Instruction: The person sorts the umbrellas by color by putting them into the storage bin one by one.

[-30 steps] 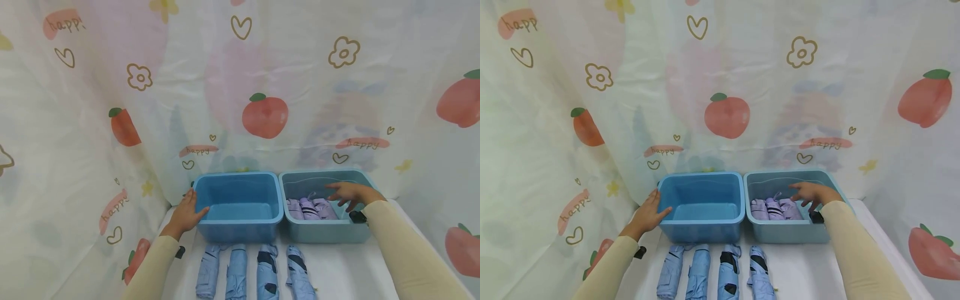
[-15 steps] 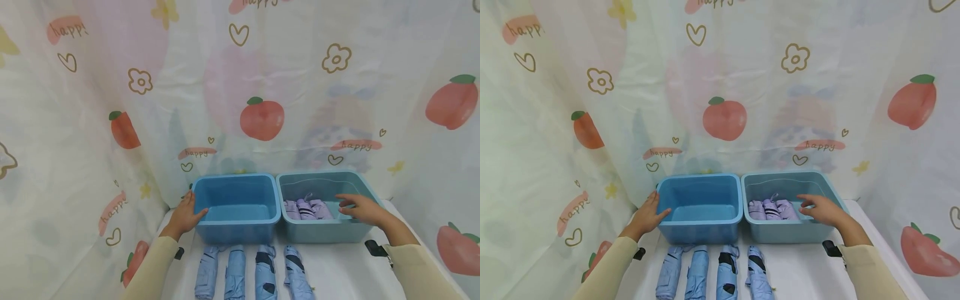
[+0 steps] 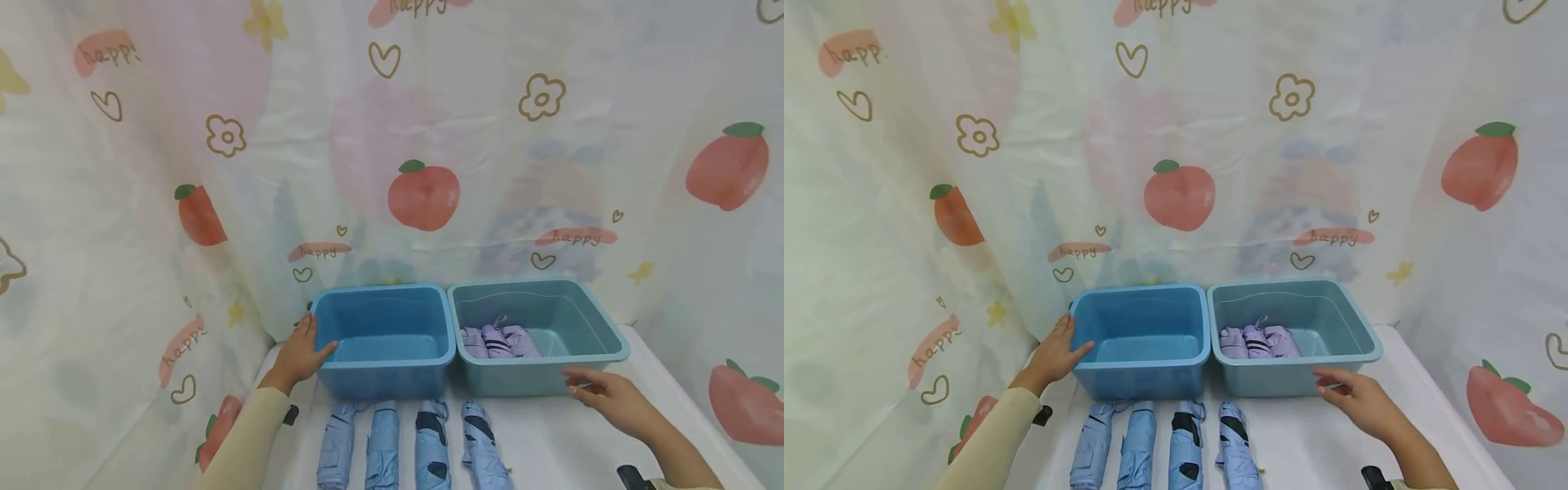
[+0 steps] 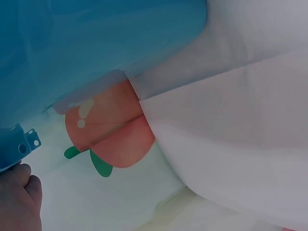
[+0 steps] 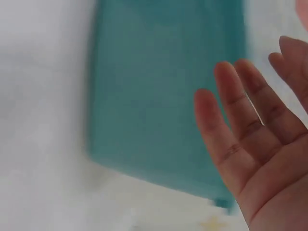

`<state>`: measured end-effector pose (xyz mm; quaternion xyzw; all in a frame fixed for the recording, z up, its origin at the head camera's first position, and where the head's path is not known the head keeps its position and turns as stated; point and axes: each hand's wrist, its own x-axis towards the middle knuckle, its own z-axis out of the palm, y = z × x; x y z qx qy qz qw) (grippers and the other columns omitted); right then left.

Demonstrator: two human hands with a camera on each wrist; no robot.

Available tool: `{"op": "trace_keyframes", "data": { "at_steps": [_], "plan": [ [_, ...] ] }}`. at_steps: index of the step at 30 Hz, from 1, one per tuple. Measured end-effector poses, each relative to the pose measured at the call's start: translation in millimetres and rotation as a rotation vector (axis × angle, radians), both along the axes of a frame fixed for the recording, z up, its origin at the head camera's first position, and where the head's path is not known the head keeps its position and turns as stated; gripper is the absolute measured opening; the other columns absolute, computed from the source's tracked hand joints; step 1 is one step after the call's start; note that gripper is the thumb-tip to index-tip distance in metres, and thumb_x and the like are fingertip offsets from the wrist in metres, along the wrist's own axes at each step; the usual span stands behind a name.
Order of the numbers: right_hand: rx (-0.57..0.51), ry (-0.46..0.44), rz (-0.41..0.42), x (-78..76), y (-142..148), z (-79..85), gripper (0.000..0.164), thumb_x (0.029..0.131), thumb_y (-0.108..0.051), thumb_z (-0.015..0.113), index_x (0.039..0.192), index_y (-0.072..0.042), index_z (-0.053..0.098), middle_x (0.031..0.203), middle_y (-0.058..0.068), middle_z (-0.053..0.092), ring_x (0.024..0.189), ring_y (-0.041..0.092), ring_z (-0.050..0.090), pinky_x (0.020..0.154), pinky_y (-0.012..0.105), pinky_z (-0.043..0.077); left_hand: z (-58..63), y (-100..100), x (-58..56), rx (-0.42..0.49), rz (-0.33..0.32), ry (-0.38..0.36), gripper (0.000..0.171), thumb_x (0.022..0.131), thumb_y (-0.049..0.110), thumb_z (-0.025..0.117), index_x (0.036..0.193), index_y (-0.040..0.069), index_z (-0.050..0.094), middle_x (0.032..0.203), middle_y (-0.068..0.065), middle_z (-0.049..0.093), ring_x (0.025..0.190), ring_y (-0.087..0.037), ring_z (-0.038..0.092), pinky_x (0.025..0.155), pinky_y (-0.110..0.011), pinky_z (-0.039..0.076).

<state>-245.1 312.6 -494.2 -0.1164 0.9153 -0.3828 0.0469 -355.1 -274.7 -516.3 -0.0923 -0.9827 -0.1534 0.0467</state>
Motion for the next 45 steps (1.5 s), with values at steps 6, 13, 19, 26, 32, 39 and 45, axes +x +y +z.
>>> {"op": "trace_keyframes", "data": {
  "at_steps": [6, 13, 19, 26, 32, 39, 45],
  "plan": [
    [-0.145, -0.208, 0.051, 6.1, -24.6, -49.8, 0.049, 0.092, -0.018, 0.066, 0.131, 0.008, 0.053, 0.107, 0.02, 0.065, 0.089, 0.032, 0.066, 0.068, 0.041, 0.055, -1.1, -5.5, 1.3, 0.007, 0.006, 0.028, 0.099, 0.093, 0.064, 0.045, 0.149, -0.013, 0.018, 0.159, -0.025, 0.009, 0.143, -0.042, 0.017, 0.111, -0.056, 0.022],
    [-0.201, -0.305, 0.07, 12.0, -63.6, -88.3, 0.057, 0.091, -0.018, 0.068, 0.14, 0.003, 0.047, 0.114, 0.024, 0.061, 0.092, 0.033, 0.065, 0.069, 0.045, 0.056, -1.9, -8.8, 3.6, 0.006, 0.019, 0.02, 0.103, 0.092, 0.069, 0.042, 0.149, -0.013, 0.018, 0.158, -0.026, 0.009, 0.143, -0.043, 0.017, 0.109, -0.058, 0.023],
    [-0.227, -0.331, 0.13, 14.7, -91.5, -104.4, 0.057, 0.092, -0.023, 0.068, 0.14, 0.001, 0.048, 0.119, 0.026, 0.059, 0.094, 0.032, 0.064, 0.069, 0.044, 0.056, 0.9, -8.5, 2.7, -0.001, 0.029, 0.004, 0.099, 0.093, 0.065, 0.045, 0.15, -0.012, 0.016, 0.159, -0.025, 0.008, 0.144, -0.042, 0.015, 0.111, -0.057, 0.021],
    [-0.231, -0.324, 0.193, 14.6, -110.4, -112.8, 0.057, 0.092, -0.028, 0.068, 0.139, -0.002, 0.051, 0.122, 0.024, 0.058, 0.095, 0.03, 0.063, 0.076, 0.049, 0.053, 3.8, -4.4, 2.6, -0.008, 0.028, -0.012, 0.098, 0.094, 0.064, 0.045, 0.15, -0.01, 0.014, 0.159, -0.023, 0.006, 0.144, -0.041, 0.014, 0.111, -0.055, 0.021],
    [-0.154, -0.358, 0.12, 17.7, -127.0, -117.1, 0.061, 0.087, -0.036, 0.072, 0.14, -0.013, 0.053, 0.133, 0.025, 0.052, 0.103, 0.037, 0.06, 0.082, 0.06, 0.047, 5.4, -0.6, 3.7, 0.012, 0.017, -0.012, 0.097, 0.094, 0.062, 0.047, 0.15, -0.01, 0.015, 0.159, -0.023, 0.007, 0.144, -0.041, 0.015, 0.111, -0.055, 0.021],
    [-0.101, -0.253, 0.098, 20.5, -147.1, -121.6, 0.057, 0.084, -0.034, 0.075, 0.134, -0.014, 0.058, 0.134, 0.026, 0.051, 0.122, 0.052, 0.044, 0.092, 0.07, 0.034, 4.2, 1.1, 2.8, 0.012, 0.014, -0.004, 0.097, 0.094, 0.063, 0.046, 0.151, -0.009, 0.015, 0.159, -0.023, 0.007, 0.144, -0.04, 0.015, 0.112, -0.054, 0.021],
    [-0.137, -0.266, 0.031, 21.4, -149.0, -126.7, 0.054, 0.078, -0.025, 0.079, 0.129, -0.014, 0.062, 0.133, 0.026, 0.052, 0.124, 0.052, 0.043, 0.094, 0.069, 0.032, 2.6, 2.0, 4.8, 0.016, 0.005, 0.007, 0.098, 0.094, 0.064, 0.045, 0.15, -0.011, 0.016, 0.159, -0.024, 0.009, 0.143, -0.042, 0.017, 0.111, -0.055, 0.022]
  ]
}}
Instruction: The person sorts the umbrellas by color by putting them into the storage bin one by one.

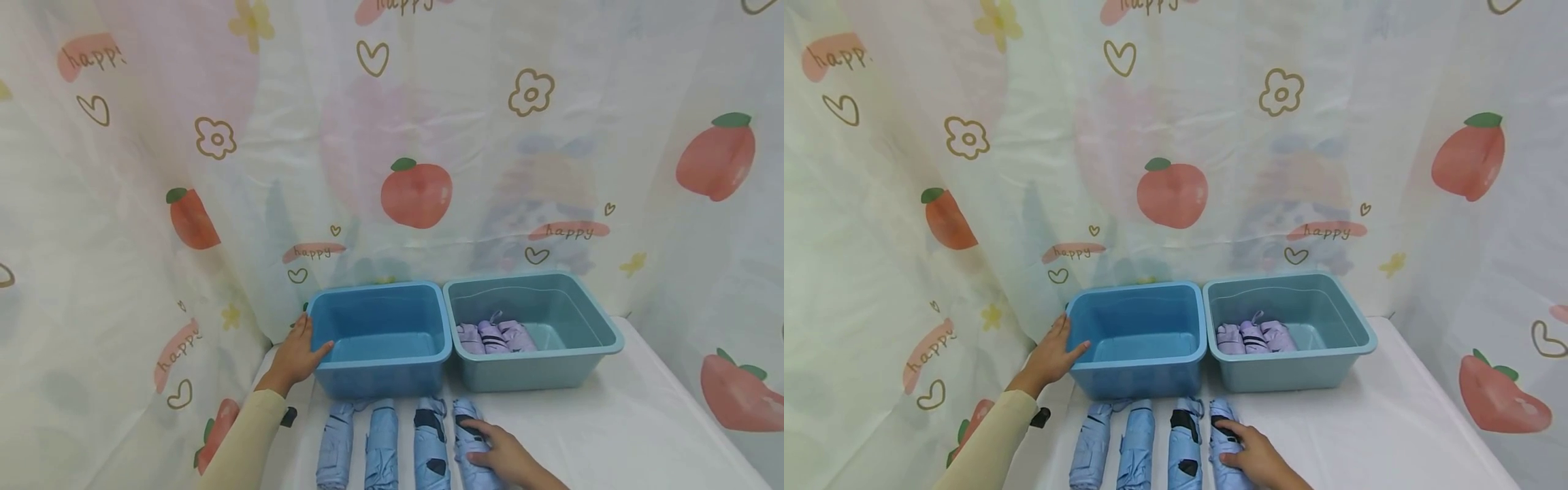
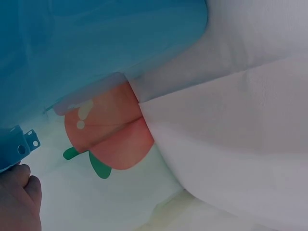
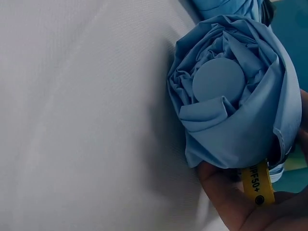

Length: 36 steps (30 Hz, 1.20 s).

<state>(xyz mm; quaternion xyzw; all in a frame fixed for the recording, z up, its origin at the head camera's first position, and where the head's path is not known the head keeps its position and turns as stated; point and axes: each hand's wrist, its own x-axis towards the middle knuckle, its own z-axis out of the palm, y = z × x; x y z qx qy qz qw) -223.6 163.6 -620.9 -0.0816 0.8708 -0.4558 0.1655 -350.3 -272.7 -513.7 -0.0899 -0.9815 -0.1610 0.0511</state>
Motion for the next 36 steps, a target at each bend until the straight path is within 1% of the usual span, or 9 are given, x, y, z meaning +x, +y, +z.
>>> {"op": "trace_keyframes", "data": {
  "at_steps": [5, 10, 13, 17, 21, 25, 28, 32, 36],
  "plan": [
    [-0.054, -0.103, -0.058, 4.7, 8.7, 0.6, 0.058, 0.076, -0.026, 0.08, 0.13, -0.017, 0.063, 0.14, 0.026, 0.046, 0.127, 0.052, 0.038, 0.095, 0.071, 0.029, -2.4, 0.9, 1.2, 0.011, -0.002, 0.012, 0.1, 0.092, 0.068, 0.042, 0.15, -0.01, 0.018, 0.159, -0.023, 0.01, 0.144, -0.04, 0.017, 0.111, -0.055, 0.023],
    [-0.125, -0.192, -0.037, 13.7, 25.4, 12.8, 0.061, 0.08, -0.028, 0.077, 0.136, -0.017, 0.058, 0.143, 0.03, 0.04, 0.127, 0.054, 0.035, 0.092, 0.074, 0.028, -6.1, 0.1, 1.5, 0.019, -0.003, 0.013, 0.1, 0.093, 0.068, 0.043, 0.15, -0.01, 0.017, 0.159, -0.023, 0.01, 0.144, -0.041, 0.017, 0.11, -0.056, 0.023],
    [-0.147, -0.258, -0.042, 19.5, 35.7, 25.9, 0.063, 0.083, -0.032, 0.076, 0.14, -0.017, 0.054, 0.141, 0.032, 0.039, 0.116, 0.049, 0.045, 0.086, 0.072, 0.037, -7.4, -0.6, 1.3, 0.012, -0.005, 0.003, 0.099, 0.093, 0.067, 0.043, 0.15, -0.01, 0.016, 0.159, -0.023, 0.009, 0.144, -0.04, 0.016, 0.111, -0.055, 0.022],
    [-0.189, -0.301, -0.058, 27.1, 51.0, 44.0, 0.066, 0.086, -0.034, 0.073, 0.143, -0.014, 0.048, 0.138, 0.036, 0.037, 0.103, 0.039, 0.054, 0.079, 0.06, 0.049, -7.0, -1.3, 0.9, 0.007, -0.004, 0.0, 0.1, 0.093, 0.067, 0.042, 0.151, -0.01, 0.015, 0.159, -0.023, 0.008, 0.144, -0.04, 0.015, 0.111, -0.054, 0.022],
    [-0.214, -0.268, -0.027, 34.1, 70.2, 64.2, 0.065, 0.091, -0.031, 0.07, 0.146, -0.009, 0.043, 0.138, 0.038, 0.034, 0.103, 0.04, 0.056, 0.078, 0.055, 0.05, -4.2, -1.3, 1.2, 0.004, 0.003, 0.005, 0.1, 0.093, 0.066, 0.043, 0.15, -0.011, 0.016, 0.159, -0.025, 0.009, 0.143, -0.041, 0.016, 0.11, -0.056, 0.023],
    [-0.203, -0.196, 0.002, 39.1, 90.4, 86.6, 0.064, 0.094, -0.027, 0.066, 0.148, -0.007, 0.039, 0.146, 0.038, 0.025, 0.11, 0.051, 0.051, 0.082, 0.06, 0.047, -2.5, -1.5, 0.9, -0.001, 0.014, 0.003, 0.098, 0.094, 0.064, 0.045, 0.15, -0.011, 0.016, 0.159, -0.025, 0.01, 0.143, -0.042, 0.017, 0.11, -0.057, 0.024],
    [-0.21, -0.163, -0.015, 40.3, 103.1, 104.1, 0.062, 0.095, -0.025, 0.064, 0.149, -0.007, 0.037, 0.149, 0.037, 0.02, 0.113, 0.053, 0.05, 0.083, 0.059, 0.048, -2.7, -1.4, 0.3, -0.007, 0.023, -0.005, 0.099, 0.093, 0.065, 0.044, 0.15, -0.01, 0.016, 0.159, -0.024, 0.009, 0.143, -0.041, 0.016, 0.11, -0.057, 0.023],
    [-0.23, -0.123, -0.056, 39.1, 115.7, 126.9, 0.061, 0.095, -0.023, 0.064, 0.148, -0.006, 0.037, 0.148, 0.037, 0.022, 0.112, 0.047, 0.052, 0.081, 0.052, 0.05, -2.7, -1.1, -0.3, -0.016, 0.02, -0.007, 0.1, 0.093, 0.067, 0.042, 0.151, -0.01, 0.015, 0.159, -0.024, 0.008, 0.144, -0.041, 0.016, 0.11, -0.057, 0.023],
    [-0.202, -0.067, -0.106, 35.8, 126.5, 147.7, 0.064, 0.092, -0.022, 0.067, 0.148, -0.006, 0.038, 0.147, 0.037, 0.023, 0.115, 0.054, 0.047, 0.08, 0.052, 0.051, -2.8, -0.4, -0.7, -0.021, 0.02, -0.011, 0.101, 0.092, 0.07, 0.039, 0.151, -0.009, 0.014, 0.159, -0.023, 0.007, 0.144, -0.04, 0.015, 0.11, -0.056, 0.022]
  ]
}}
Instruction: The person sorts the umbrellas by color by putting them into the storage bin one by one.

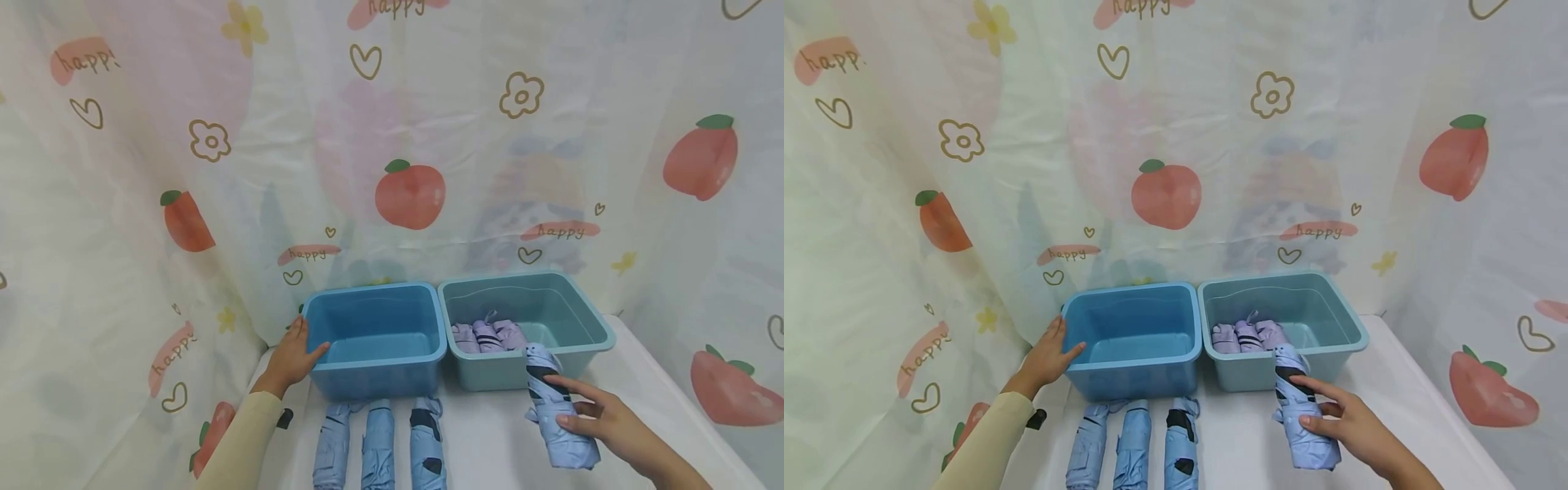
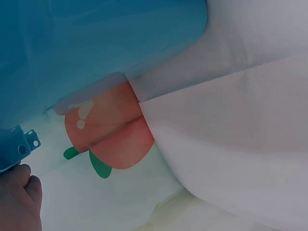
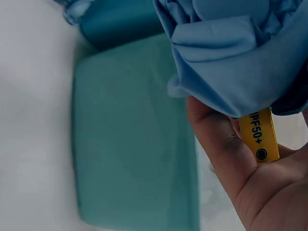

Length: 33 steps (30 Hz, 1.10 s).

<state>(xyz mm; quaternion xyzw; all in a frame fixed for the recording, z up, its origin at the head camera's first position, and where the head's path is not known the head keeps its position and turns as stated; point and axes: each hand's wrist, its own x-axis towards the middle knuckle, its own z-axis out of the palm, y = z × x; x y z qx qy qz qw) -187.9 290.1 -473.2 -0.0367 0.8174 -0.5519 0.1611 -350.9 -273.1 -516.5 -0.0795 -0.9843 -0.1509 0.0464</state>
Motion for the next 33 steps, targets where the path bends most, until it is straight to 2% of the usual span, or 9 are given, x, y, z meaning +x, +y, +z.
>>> {"op": "trace_keyframes", "data": {
  "at_steps": [3, 7, 11, 15, 18, 21, 26, 33],
  "plan": [
    [0.04, 0.065, -0.004, -7.8, 6.5, 13.4, 0.064, 0.092, -0.022, 0.067, 0.148, -0.007, 0.038, 0.148, 0.037, 0.022, 0.119, 0.062, 0.039, 0.081, 0.057, 0.051, -0.2, -0.4, -0.4, 0.005, 0.002, -0.002, 0.101, 0.092, 0.069, 0.04, 0.151, -0.008, 0.014, 0.16, -0.022, 0.007, 0.144, -0.04, 0.015, 0.11, -0.056, 0.022],
    [0.082, 0.187, 0.014, -22.6, 16.0, 29.6, 0.061, 0.094, -0.021, 0.065, 0.148, -0.009, 0.039, 0.149, 0.036, 0.02, 0.121, 0.066, 0.034, 0.079, 0.06, 0.05, -0.4, -0.2, -0.3, 0.012, -0.006, 0.006, 0.1, 0.093, 0.067, 0.043, 0.151, -0.009, 0.015, 0.159, -0.023, 0.008, 0.143, -0.041, 0.017, 0.11, -0.056, 0.023],
    [0.116, 0.263, 0.023, -44.9, 27.9, 42.7, 0.061, 0.094, -0.02, 0.066, 0.148, -0.011, 0.039, 0.149, 0.035, 0.02, 0.119, 0.065, 0.036, 0.079, 0.057, 0.052, -1.2, -0.2, -1.1, 0.004, -0.004, 0.01, 0.099, 0.093, 0.065, 0.045, 0.151, -0.009, 0.014, 0.159, -0.023, 0.008, 0.144, -0.04, 0.017, 0.111, -0.055, 0.023],
    [0.162, 0.303, 0.026, -72.4, 42.8, 50.6, 0.062, 0.094, -0.023, 0.066, 0.149, -0.011, 0.039, 0.149, 0.035, 0.02, 0.119, 0.063, 0.04, 0.079, 0.054, 0.052, -0.2, 1.2, -1.6, 0.01, -0.006, 0.015, 0.097, 0.094, 0.063, 0.046, 0.15, -0.01, 0.016, 0.159, -0.023, 0.009, 0.144, -0.04, 0.017, 0.11, -0.056, 0.023],
    [0.169, 0.304, 0.031, -93.2, 53.7, 51.5, 0.063, 0.095, -0.026, 0.065, 0.15, -0.012, 0.038, 0.148, 0.035, 0.022, 0.119, 0.062, 0.041, 0.079, 0.053, 0.052, 1.4, 2.8, -1.2, 0.015, -0.004, 0.013, 0.096, 0.094, 0.063, 0.046, 0.151, -0.009, 0.016, 0.159, -0.022, 0.009, 0.143, -0.041, 0.017, 0.11, -0.057, 0.024],
    [0.175, 0.268, 0.043, -113.3, 60.6, 49.3, 0.067, 0.094, -0.029, 0.065, 0.151, -0.012, 0.034, 0.148, 0.037, 0.021, 0.124, 0.062, 0.034, 0.084, 0.061, 0.048, 2.1, 3.3, -0.8, 0.018, 0.004, 0.012, 0.097, 0.093, 0.064, 0.046, 0.151, -0.009, 0.016, 0.159, -0.022, 0.009, 0.143, -0.041, 0.018, 0.109, -0.058, 0.025],
    [0.235, 0.204, 0.064, -145.1, 65.2, 41.6, 0.077, 0.09, -0.037, 0.068, 0.152, -0.009, 0.031, 0.147, 0.04, 0.02, 0.13, 0.061, 0.022, 0.09, 0.073, 0.033, 1.8, 2.3, 0.3, 0.021, 0.01, 0.019, 0.097, 0.093, 0.064, 0.047, 0.15, -0.009, 0.017, 0.159, -0.023, 0.01, 0.143, -0.042, 0.02, 0.108, -0.058, 0.025],
    [0.313, 0.176, 0.116, -183.6, 71.9, 36.0, 0.078, 0.09, -0.035, 0.069, 0.151, -0.004, 0.031, 0.144, 0.046, 0.017, 0.128, 0.064, 0.021, 0.094, 0.072, 0.032, 0.7, 2.1, 0.7, 0.021, 0.008, 0.016, 0.098, 0.093, 0.065, 0.046, 0.15, -0.01, 0.017, 0.159, -0.023, 0.011, 0.142, -0.042, 0.02, 0.109, -0.057, 0.025]
  ]
}}
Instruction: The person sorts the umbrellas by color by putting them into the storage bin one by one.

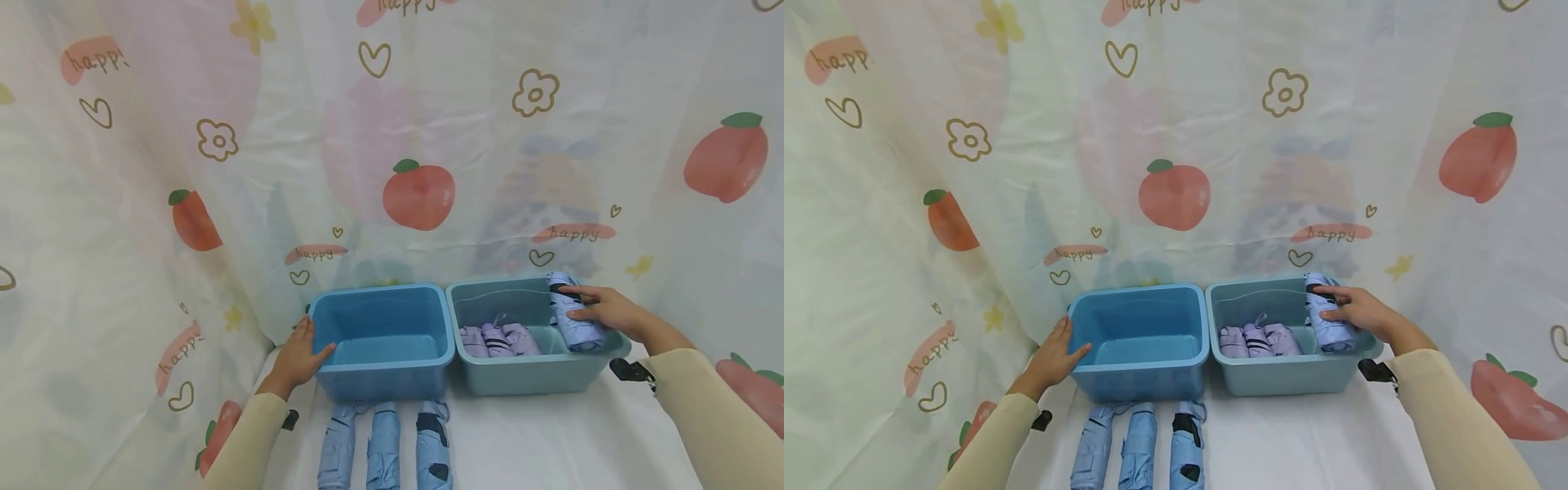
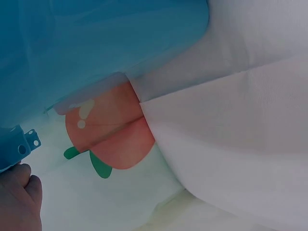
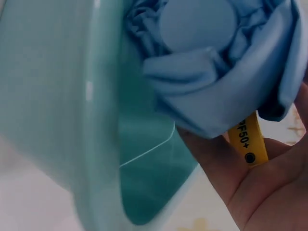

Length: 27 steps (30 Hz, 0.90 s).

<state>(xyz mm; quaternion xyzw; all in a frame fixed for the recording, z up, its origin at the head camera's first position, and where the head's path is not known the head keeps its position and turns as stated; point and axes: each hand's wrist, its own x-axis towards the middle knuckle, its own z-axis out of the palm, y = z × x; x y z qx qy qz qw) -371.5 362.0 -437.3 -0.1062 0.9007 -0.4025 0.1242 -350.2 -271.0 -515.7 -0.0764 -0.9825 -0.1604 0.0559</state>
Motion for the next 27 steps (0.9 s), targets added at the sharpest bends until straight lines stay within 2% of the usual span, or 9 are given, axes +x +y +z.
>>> {"op": "trace_keyframes", "data": {
  "at_steps": [3, 6, 11, 15, 17, 20, 23, 26, 27],
  "plan": [
    [0.04, 0.006, 0.028, -13.5, 0.3, -3.1, 0.074, 0.09, -0.031, 0.07, 0.149, -0.002, 0.036, 0.145, 0.046, 0.016, 0.128, 0.064, 0.023, 0.096, 0.07, 0.031, 0.2, -0.1, -0.9, 0.001, 0.006, 0.001, 0.096, 0.094, 0.061, 0.048, 0.15, -0.01, 0.017, 0.159, -0.023, 0.011, 0.142, -0.042, 0.02, 0.109, -0.057, 0.025],
    [0.075, 0.009, 0.035, -26.3, 0.3, -13.2, 0.07, 0.088, -0.027, 0.072, 0.145, 0.001, 0.042, 0.145, 0.044, 0.019, 0.127, 0.061, 0.029, 0.095, 0.066, 0.036, 0.9, 0.6, -1.3, 0.002, 0.011, -0.003, 0.094, 0.094, 0.058, 0.05, 0.15, -0.009, 0.016, 0.159, -0.022, 0.011, 0.143, -0.041, 0.019, 0.11, -0.056, 0.024],
    [0.092, -0.032, 0.064, -43.3, -1.1, -36.8, 0.064, 0.085, -0.015, 0.074, 0.14, 0.006, 0.047, 0.144, 0.044, 0.021, 0.124, 0.054, 0.034, 0.087, 0.05, 0.046, 1.0, 1.4, -0.5, 0.004, 0.018, -0.012, 0.095, 0.094, 0.06, 0.05, 0.151, -0.008, 0.016, 0.16, -0.021, 0.01, 0.143, -0.04, 0.019, 0.11, -0.055, 0.024],
    [0.136, -0.053, 0.103, -48.1, -2.6, -47.3, 0.059, 0.083, -0.007, 0.074, 0.135, 0.008, 0.051, 0.141, 0.044, 0.028, 0.119, 0.048, 0.038, 0.077, 0.038, 0.049, -1.6, 1.5, -0.2, -0.006, 0.022, -0.023, 0.098, 0.093, 0.064, 0.046, 0.151, -0.007, 0.015, 0.16, -0.02, 0.009, 0.144, -0.04, 0.018, 0.11, -0.055, 0.024],
    [0.162, -0.087, 0.112, -49.4, -3.1, -47.1, 0.058, 0.083, -0.005, 0.073, 0.136, 0.007, 0.051, 0.141, 0.044, 0.027, 0.12, 0.049, 0.037, 0.073, 0.036, 0.049, -1.7, 1.5, 0.4, -0.004, 0.019, -0.02, 0.098, 0.093, 0.065, 0.046, 0.151, -0.007, 0.016, 0.16, -0.02, 0.009, 0.143, -0.04, 0.018, 0.11, -0.056, 0.025],
    [0.145, -0.19, 0.109, -52.2, -5.4, -41.6, 0.058, 0.084, -0.002, 0.07, 0.138, 0.006, 0.049, 0.143, 0.045, 0.019, 0.124, 0.052, 0.03, 0.075, 0.037, 0.049, 0.0, 0.9, 1.4, 0.002, 0.014, -0.007, 0.097, 0.093, 0.064, 0.047, 0.151, -0.008, 0.017, 0.16, -0.021, 0.01, 0.143, -0.04, 0.019, 0.109, -0.056, 0.025],
    [0.16, -0.257, 0.129, -55.6, -8.2, -35.4, 0.057, 0.084, -0.001, 0.07, 0.138, 0.005, 0.05, 0.143, 0.047, 0.013, 0.128, 0.057, 0.023, 0.078, 0.037, 0.05, 2.6, 0.6, 2.0, 0.01, 0.013, -0.006, 0.095, 0.093, 0.061, 0.05, 0.151, -0.008, 0.017, 0.16, -0.021, 0.01, 0.143, -0.04, 0.019, 0.11, -0.056, 0.025],
    [0.197, -0.275, 0.152, -56.7, -10.6, -31.7, 0.056, 0.084, -0.002, 0.069, 0.137, 0.004, 0.051, 0.142, 0.048, 0.012, 0.117, 0.054, 0.035, 0.073, 0.034, 0.048, 2.4, 0.5, 1.1, 0.004, 0.011, -0.02, 0.096, 0.094, 0.062, 0.048, 0.151, -0.008, 0.016, 0.16, -0.02, 0.009, 0.144, -0.039, 0.017, 0.11, -0.055, 0.024],
    [0.21, -0.27, 0.161, -56.9, -10.8, -31.9, 0.055, 0.084, -0.003, 0.069, 0.137, 0.004, 0.051, 0.142, 0.049, 0.013, 0.109, 0.05, 0.041, 0.069, 0.034, 0.047, 2.1, 0.8, 0.6, 0.008, 0.009, -0.02, 0.097, 0.093, 0.063, 0.048, 0.151, -0.008, 0.016, 0.16, -0.02, 0.009, 0.144, -0.039, 0.017, 0.11, -0.055, 0.024]
  ]
}}
